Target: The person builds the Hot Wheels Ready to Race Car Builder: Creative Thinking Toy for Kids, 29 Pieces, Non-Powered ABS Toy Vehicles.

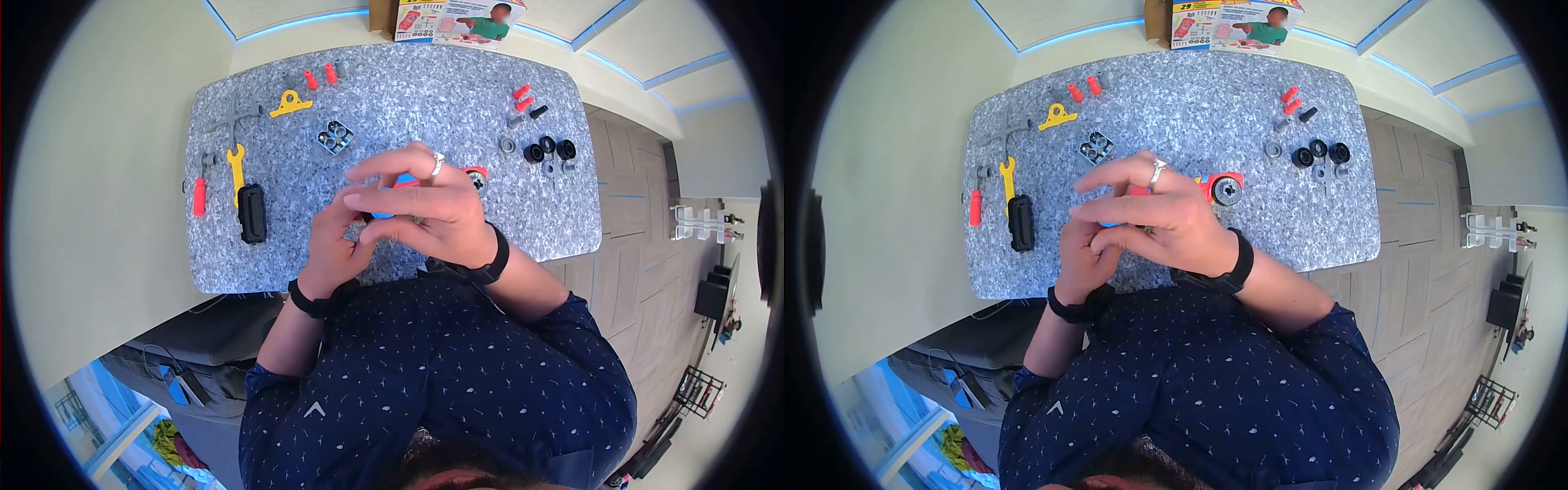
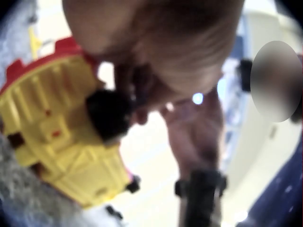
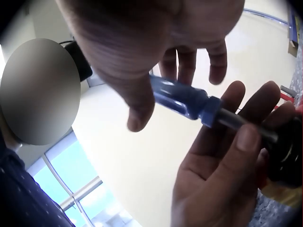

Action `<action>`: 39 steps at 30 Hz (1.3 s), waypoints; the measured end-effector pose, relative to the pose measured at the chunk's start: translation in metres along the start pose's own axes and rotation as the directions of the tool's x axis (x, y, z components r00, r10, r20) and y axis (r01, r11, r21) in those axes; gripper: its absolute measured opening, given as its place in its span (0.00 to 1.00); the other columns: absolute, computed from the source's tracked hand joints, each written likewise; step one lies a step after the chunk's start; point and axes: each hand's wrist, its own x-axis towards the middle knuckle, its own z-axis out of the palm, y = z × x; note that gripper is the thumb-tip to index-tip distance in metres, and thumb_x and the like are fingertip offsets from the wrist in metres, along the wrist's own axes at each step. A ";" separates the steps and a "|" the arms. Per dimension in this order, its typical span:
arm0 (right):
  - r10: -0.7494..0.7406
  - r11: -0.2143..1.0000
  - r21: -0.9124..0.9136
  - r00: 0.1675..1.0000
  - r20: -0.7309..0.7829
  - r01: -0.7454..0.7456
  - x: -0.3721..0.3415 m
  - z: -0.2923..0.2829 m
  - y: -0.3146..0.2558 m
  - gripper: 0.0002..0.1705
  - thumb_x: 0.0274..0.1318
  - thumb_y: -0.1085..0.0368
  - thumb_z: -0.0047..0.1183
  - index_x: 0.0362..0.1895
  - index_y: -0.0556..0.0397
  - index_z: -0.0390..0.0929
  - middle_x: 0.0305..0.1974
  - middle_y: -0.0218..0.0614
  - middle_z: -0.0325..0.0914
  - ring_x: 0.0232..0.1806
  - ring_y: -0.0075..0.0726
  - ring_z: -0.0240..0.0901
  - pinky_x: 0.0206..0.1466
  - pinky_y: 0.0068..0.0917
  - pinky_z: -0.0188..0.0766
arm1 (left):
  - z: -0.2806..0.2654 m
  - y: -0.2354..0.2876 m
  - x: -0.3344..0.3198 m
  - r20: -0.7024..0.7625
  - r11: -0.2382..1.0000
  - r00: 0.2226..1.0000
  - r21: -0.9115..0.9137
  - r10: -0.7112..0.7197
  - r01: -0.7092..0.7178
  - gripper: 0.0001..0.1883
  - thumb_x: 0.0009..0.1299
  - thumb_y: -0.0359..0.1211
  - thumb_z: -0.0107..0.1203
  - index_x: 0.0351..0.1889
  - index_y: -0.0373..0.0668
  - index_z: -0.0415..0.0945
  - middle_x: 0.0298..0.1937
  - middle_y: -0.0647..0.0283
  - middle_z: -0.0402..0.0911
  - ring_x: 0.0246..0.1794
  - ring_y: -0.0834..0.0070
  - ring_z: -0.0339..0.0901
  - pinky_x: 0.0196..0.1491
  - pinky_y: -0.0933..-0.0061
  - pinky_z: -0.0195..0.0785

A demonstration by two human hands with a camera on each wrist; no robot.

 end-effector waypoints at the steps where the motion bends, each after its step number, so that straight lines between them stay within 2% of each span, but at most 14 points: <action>1: 0.016 0.999 0.046 1.000 -0.005 -0.016 0.001 0.002 0.000 0.22 0.62 0.72 0.73 0.61 0.48 0.95 0.69 0.43 0.87 0.57 0.43 0.89 0.62 0.41 0.82 | 0.001 -0.004 -0.001 -0.004 1.000 1.000 -0.013 0.016 -0.016 0.18 0.76 0.29 0.70 0.63 0.40 0.85 0.55 0.53 0.91 0.51 0.58 0.94 0.50 0.64 0.85; 5: 0.009 0.980 0.197 1.000 0.028 -0.015 -0.005 0.008 0.011 0.26 0.62 0.73 0.72 0.65 0.47 0.93 0.73 0.45 0.85 0.59 0.46 0.88 0.64 0.40 0.80 | 0.002 -0.008 -0.005 -0.031 0.998 0.998 0.038 0.058 -0.057 0.18 0.75 0.29 0.70 0.62 0.40 0.86 0.55 0.53 0.92 0.51 0.59 0.94 0.51 0.64 0.85; 9: -0.081 0.997 -0.009 0.996 0.042 0.081 0.004 -0.001 0.003 0.32 0.62 0.74 0.71 0.71 0.47 0.89 0.78 0.47 0.81 0.61 0.51 0.88 0.67 0.41 0.81 | 0.009 -0.001 0.003 -0.072 1.000 0.997 -0.025 0.010 -0.012 0.17 0.75 0.30 0.71 0.60 0.41 0.86 0.53 0.52 0.93 0.53 0.54 0.93 0.53 0.60 0.85; 11: -0.058 0.996 0.072 0.996 0.071 0.053 0.006 0.000 0.000 0.33 0.61 0.74 0.71 0.72 0.47 0.88 0.78 0.47 0.81 0.62 0.53 0.87 0.67 0.43 0.81 | 0.007 -0.009 -0.004 -0.066 0.999 0.997 -0.029 0.041 -0.043 0.19 0.75 0.30 0.72 0.63 0.41 0.86 0.56 0.51 0.92 0.54 0.51 0.93 0.55 0.58 0.85; 14: 0.011 0.979 0.202 0.991 0.137 -0.039 -0.006 0.000 0.009 0.32 0.62 0.75 0.69 0.71 0.47 0.89 0.77 0.47 0.82 0.63 0.54 0.87 0.68 0.44 0.82 | 0.003 -0.018 -0.013 -0.010 0.998 0.999 0.038 0.045 -0.044 0.21 0.74 0.29 0.71 0.65 0.40 0.85 0.59 0.49 0.92 0.55 0.48 0.92 0.56 0.57 0.84; 18: -0.011 0.995 0.096 0.996 0.093 0.003 0.000 -0.002 0.002 0.27 0.64 0.76 0.69 0.67 0.51 0.91 0.75 0.51 0.83 0.65 0.54 0.89 0.70 0.45 0.81 | 0.003 -0.006 -0.001 -0.014 0.994 0.995 0.061 0.096 -0.095 0.21 0.74 0.27 0.70 0.65 0.39 0.84 0.61 0.49 0.90 0.55 0.47 0.92 0.55 0.56 0.84; 19: -0.024 0.993 0.113 0.996 0.089 0.013 0.003 -0.001 -0.001 0.25 0.65 0.75 0.69 0.66 0.53 0.92 0.75 0.54 0.83 0.66 0.54 0.89 0.71 0.45 0.81 | 0.003 -0.004 0.000 -0.019 0.997 0.998 0.042 0.061 -0.060 0.19 0.74 0.27 0.68 0.63 0.39 0.85 0.58 0.51 0.91 0.53 0.51 0.92 0.54 0.58 0.83; 21: -0.007 0.984 0.180 0.995 0.096 -0.010 -0.002 0.000 0.004 0.25 0.65 0.76 0.67 0.65 0.51 0.92 0.72 0.48 0.86 0.63 0.51 0.89 0.67 0.43 0.83 | 0.005 -0.001 0.000 -0.026 1.000 1.000 -0.003 -0.013 0.013 0.15 0.74 0.27 0.66 0.58 0.39 0.87 0.51 0.54 0.93 0.50 0.60 0.92 0.51 0.62 0.81; 24: 0.026 0.994 0.106 0.999 0.034 -0.029 -0.009 0.002 0.006 0.25 0.67 0.77 0.64 0.66 0.50 0.92 0.68 0.46 0.88 0.60 0.49 0.90 0.63 0.42 0.86 | 0.005 0.000 -0.003 -0.009 0.998 0.999 0.016 -0.053 0.053 0.21 0.73 0.28 0.71 0.64 0.39 0.86 0.63 0.50 0.90 0.55 0.50 0.93 0.54 0.55 0.85; 27: -0.029 0.995 0.096 1.000 0.000 0.029 -0.005 0.008 0.007 0.25 0.69 0.79 0.61 0.67 0.49 0.91 0.67 0.45 0.88 0.56 0.48 0.91 0.58 0.40 0.88 | 0.009 -0.006 -0.001 -0.039 1.000 0.999 0.016 0.010 -0.009 0.20 0.73 0.29 0.72 0.62 0.40 0.86 0.59 0.51 0.91 0.53 0.51 0.93 0.51 0.55 0.85; 31: 0.044 0.978 0.199 0.994 0.097 -0.063 -0.005 0.003 0.000 0.25 0.72 0.81 0.56 0.67 0.48 0.91 0.67 0.44 0.88 0.50 0.44 0.92 0.52 0.37 0.89 | 0.006 -0.007 -0.005 0.038 0.995 0.999 0.103 -0.013 0.009 0.16 0.71 0.30 0.73 0.56 0.40 0.86 0.50 0.53 0.92 0.49 0.53 0.92 0.47 0.56 0.82; 33: 0.076 0.974 0.203 0.989 0.126 -0.101 -0.006 0.002 0.001 0.27 0.70 0.83 0.57 0.67 0.50 0.91 0.67 0.48 0.88 0.55 0.44 0.92 0.53 0.36 0.89 | 0.010 -0.001 -0.003 0.024 0.981 0.999 0.190 -0.033 0.028 0.14 0.68 0.28 0.75 0.50 0.39 0.85 0.43 0.57 0.91 0.46 0.57 0.91 0.44 0.57 0.79; 34: 0.092 0.971 0.206 0.986 0.141 -0.120 -0.006 0.001 0.001 0.28 0.69 0.84 0.57 0.67 0.51 0.91 0.68 0.49 0.88 0.58 0.44 0.92 0.54 0.35 0.89 | 0.011 -0.003 -0.004 0.021 0.981 0.999 0.190 -0.045 0.040 0.15 0.68 0.29 0.75 0.51 0.40 0.86 0.44 0.56 0.91 0.47 0.57 0.91 0.45 0.57 0.79; 39: 0.015 0.991 0.132 1.000 0.012 -0.016 -0.006 -0.004 0.001 0.21 0.75 0.77 0.57 0.68 0.54 0.89 0.65 0.48 0.89 0.51 0.43 0.92 0.55 0.34 0.88 | 0.013 -0.003 -0.008 -0.007 0.983 0.994 0.147 -0.107 0.107 0.25 0.67 0.30 0.78 0.62 0.43 0.86 0.53 0.55 0.93 0.54 0.57 0.91 0.52 0.59 0.83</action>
